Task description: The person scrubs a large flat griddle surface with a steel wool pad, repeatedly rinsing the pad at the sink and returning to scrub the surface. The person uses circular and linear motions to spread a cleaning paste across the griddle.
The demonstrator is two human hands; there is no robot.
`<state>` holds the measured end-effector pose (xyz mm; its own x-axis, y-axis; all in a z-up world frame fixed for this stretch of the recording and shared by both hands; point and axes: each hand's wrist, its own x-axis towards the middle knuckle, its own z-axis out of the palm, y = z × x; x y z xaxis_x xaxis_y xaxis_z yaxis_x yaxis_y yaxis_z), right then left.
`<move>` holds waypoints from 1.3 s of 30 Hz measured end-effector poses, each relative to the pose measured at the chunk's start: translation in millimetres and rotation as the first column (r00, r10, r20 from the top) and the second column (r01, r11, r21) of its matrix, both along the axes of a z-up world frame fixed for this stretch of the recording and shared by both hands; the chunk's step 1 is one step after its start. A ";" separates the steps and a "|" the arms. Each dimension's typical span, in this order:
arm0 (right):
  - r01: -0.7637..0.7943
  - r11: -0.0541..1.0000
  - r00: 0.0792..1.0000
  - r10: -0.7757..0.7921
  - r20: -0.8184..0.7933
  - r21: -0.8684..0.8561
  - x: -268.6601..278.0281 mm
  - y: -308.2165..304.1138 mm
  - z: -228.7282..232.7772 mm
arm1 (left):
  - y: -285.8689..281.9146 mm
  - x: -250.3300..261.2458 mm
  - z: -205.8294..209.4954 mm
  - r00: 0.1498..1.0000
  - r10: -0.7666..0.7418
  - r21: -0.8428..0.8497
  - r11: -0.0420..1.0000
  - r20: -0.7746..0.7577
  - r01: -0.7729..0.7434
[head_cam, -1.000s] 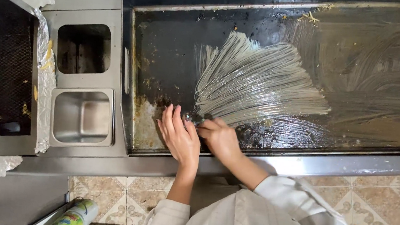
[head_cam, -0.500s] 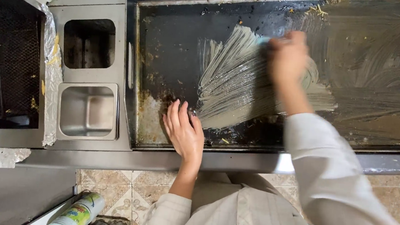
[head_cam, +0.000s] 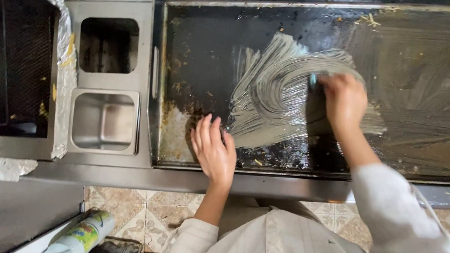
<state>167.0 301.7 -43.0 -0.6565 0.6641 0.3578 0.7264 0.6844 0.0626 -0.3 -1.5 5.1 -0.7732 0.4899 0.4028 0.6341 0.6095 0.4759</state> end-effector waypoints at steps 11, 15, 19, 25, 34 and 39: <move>-0.373 0.899 0.927 0.349 -0.137 -0.231 -108.1 -134.0 54.9 | 0.0 1.7 0.5 1.000 0.022 -0.011 1.000 -0.005 -0.022; -0.381 0.830 0.924 0.325 -0.201 -0.408 -13.5 -144.4 58.1 | -0.4 1.5 6.7 0.999 0.024 -0.031 0.999 0.025 -0.023; -0.124 0.903 0.956 -0.003 0.294 0.410 -6.6 -54.8 28.3 | 0.5 0.2 4.6 1.000 0.021 -0.016 1.000 0.009 -0.021; -0.203 0.978 0.966 0.191 -0.175 -0.052 -137.6 -16.5 56.3 | 3.4 3.8 23.0 0.996 -0.011 -0.051 0.999 0.089 0.015; -0.547 0.728 0.837 0.479 -0.265 -0.413 -38.3 -160.4 48.3 | -1.0 0.4 1.5 1.000 0.010 0.002 1.000 -0.027 -0.010; -0.121 0.917 0.943 -0.013 0.332 0.381 35.8 -63.2 4.1 | 2.0 3.1 3.3 1.000 0.012 0.037 0.999 -0.027 -0.011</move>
